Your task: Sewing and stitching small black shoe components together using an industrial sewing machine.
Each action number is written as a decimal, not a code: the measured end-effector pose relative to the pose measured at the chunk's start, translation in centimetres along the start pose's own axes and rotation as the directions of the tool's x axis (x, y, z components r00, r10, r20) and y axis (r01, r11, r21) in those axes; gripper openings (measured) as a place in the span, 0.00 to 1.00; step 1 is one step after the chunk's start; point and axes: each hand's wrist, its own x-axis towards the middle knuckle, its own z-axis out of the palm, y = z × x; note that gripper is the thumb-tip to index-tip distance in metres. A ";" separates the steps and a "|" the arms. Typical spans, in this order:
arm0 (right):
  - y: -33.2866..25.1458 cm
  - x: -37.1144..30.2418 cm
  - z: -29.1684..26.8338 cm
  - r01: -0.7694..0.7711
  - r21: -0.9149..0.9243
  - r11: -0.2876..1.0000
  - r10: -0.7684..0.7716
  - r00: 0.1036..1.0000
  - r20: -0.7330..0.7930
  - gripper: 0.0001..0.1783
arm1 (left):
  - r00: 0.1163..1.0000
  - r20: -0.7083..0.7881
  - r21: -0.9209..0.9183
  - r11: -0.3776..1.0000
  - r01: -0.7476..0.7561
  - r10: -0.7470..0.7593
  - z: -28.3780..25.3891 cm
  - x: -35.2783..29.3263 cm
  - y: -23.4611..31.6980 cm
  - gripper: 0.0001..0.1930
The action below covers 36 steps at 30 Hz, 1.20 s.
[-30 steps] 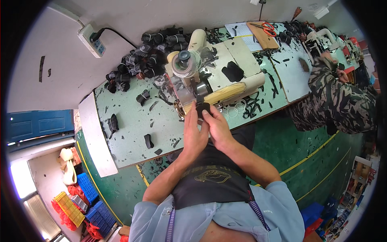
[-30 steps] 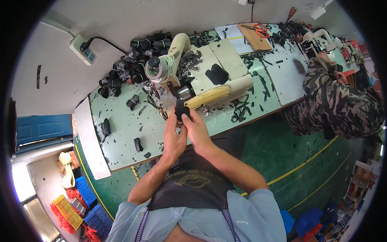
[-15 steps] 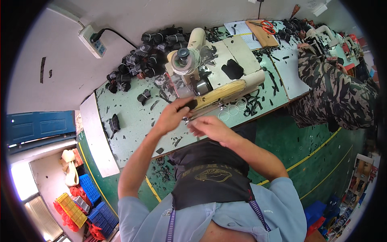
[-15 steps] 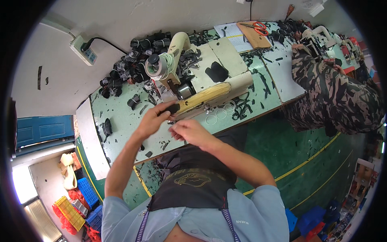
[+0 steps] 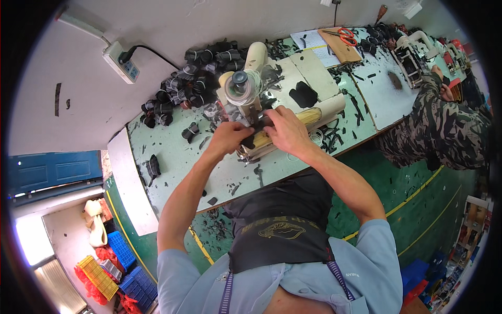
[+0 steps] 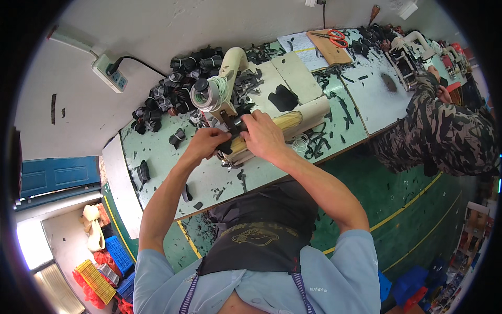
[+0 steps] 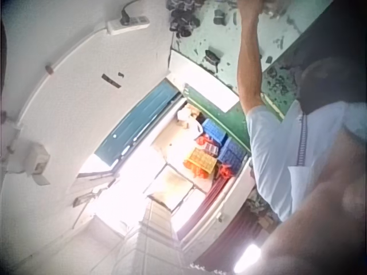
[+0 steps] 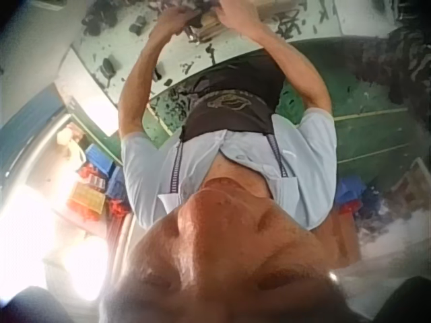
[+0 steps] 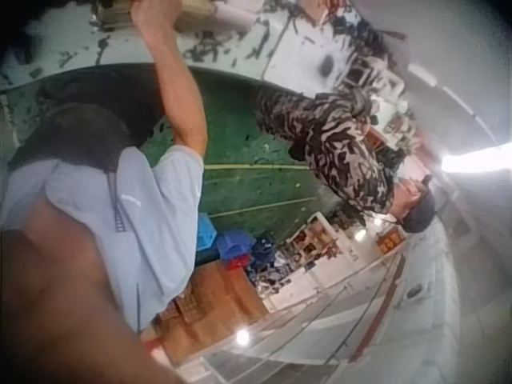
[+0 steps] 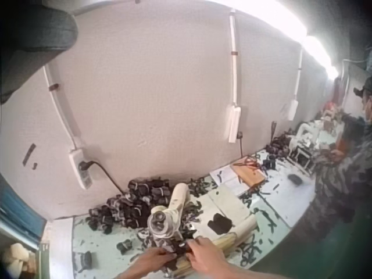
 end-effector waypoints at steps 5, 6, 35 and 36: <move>1.3 0.8 0.6 -0.006 0.002 1.000 0.006 0.999 0.040 0.12 | 0.997 0.079 -0.067 0.998 -0.011 0.016 -0.3 -0.8 -0.2 0.16; 1.7 0.6 0.4 -0.010 0.003 1.000 0.010 0.999 0.039 0.12 | 0.990 0.099 -0.242 0.968 -0.072 0.098 0.0 -0.9 -1.2 0.15; 1.4 -0.1 -1.0 -0.121 0.177 0.977 0.094 0.984 0.153 0.10 | 0.999 -0.008 -0.137 0.989 -0.048 0.047 -0.3 -2.4 -1.8 0.12; 1.4 -0.1 -1.0 -0.121 0.176 0.977 0.095 0.984 0.151 0.10 | 0.999 -0.050 -0.118 0.993 -0.013 0.007 -0.1 -2.1 -1.9 0.13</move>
